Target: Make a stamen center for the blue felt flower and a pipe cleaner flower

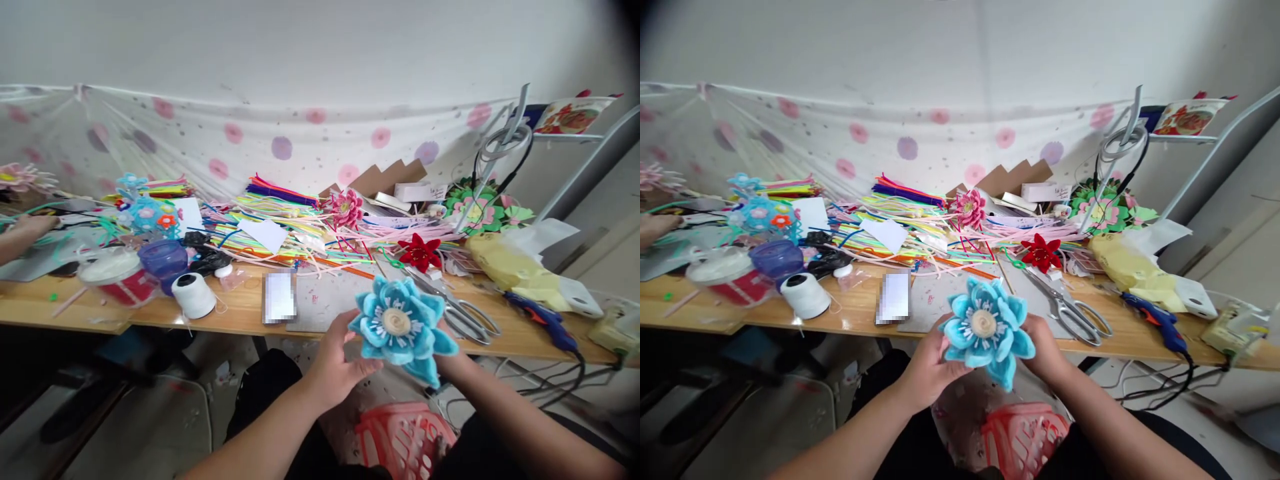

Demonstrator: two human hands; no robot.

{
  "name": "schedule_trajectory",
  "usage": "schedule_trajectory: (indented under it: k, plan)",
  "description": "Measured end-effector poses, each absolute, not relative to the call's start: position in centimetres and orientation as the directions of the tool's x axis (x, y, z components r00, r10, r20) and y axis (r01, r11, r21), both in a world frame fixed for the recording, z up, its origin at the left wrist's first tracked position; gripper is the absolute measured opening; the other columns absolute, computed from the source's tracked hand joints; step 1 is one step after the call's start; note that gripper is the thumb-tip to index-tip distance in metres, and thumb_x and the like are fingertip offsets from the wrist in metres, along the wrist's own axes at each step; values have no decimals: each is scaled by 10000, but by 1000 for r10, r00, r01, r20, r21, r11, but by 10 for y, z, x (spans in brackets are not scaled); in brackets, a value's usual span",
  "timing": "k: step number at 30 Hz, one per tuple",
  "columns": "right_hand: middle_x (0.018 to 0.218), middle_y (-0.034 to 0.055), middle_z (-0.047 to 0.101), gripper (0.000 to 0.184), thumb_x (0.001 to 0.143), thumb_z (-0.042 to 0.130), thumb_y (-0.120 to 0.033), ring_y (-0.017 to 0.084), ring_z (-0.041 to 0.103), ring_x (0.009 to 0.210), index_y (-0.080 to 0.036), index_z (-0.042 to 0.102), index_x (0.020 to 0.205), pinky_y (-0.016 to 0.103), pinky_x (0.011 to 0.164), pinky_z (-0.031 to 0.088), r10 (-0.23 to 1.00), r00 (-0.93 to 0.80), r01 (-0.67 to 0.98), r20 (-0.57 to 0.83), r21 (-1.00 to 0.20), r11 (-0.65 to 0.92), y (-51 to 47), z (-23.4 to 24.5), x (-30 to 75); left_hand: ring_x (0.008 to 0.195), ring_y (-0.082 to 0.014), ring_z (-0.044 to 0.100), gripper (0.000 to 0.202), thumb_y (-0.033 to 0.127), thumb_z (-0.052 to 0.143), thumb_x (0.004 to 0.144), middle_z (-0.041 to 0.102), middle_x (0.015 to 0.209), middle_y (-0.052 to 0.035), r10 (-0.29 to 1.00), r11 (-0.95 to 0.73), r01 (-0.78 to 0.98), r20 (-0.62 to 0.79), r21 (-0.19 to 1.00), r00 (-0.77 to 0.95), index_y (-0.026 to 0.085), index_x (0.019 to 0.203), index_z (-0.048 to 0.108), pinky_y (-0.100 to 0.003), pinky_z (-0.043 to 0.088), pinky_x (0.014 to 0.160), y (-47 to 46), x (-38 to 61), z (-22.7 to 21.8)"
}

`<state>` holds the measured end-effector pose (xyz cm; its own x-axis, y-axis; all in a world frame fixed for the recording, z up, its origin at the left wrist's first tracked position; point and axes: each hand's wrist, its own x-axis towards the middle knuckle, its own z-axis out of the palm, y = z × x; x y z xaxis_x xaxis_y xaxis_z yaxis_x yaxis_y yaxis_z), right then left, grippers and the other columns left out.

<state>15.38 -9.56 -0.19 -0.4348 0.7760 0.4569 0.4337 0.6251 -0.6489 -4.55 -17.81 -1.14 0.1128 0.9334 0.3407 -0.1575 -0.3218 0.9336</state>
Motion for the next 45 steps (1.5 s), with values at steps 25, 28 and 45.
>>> schedule_trajectory:
  k: [25,28,45]
  plan:
    - [465,-43,509,396,682,664,-519,62,445,375,-151,540,610,183,391,341,897,-417,-57,-149,-980,-190,-166,21,152,937,-253,618,229,309,604,799,707,963,-43,976,-202,75,207,976,-66,178,972,678,-366,462,855,-169,-5,-36]
    - [476,-31,540,367,638,707,-478,62,454,384,-144,555,612,178,392,350,852,-469,-63,-234,-953,-297,-166,19,155,825,-250,632,185,304,613,784,709,816,-42,980,-184,109,191,977,-58,167,879,695,-365,492,772,-167,-3,-40]
    - [565,2,542,254,782,555,-362,119,505,532,-164,546,624,236,524,420,916,-400,64,-4,-998,23,-174,13,169,1086,-276,560,374,392,640,754,626,1165,-77,983,-185,13,185,983,11,230,1090,614,-445,413,976,-170,-10,-32]
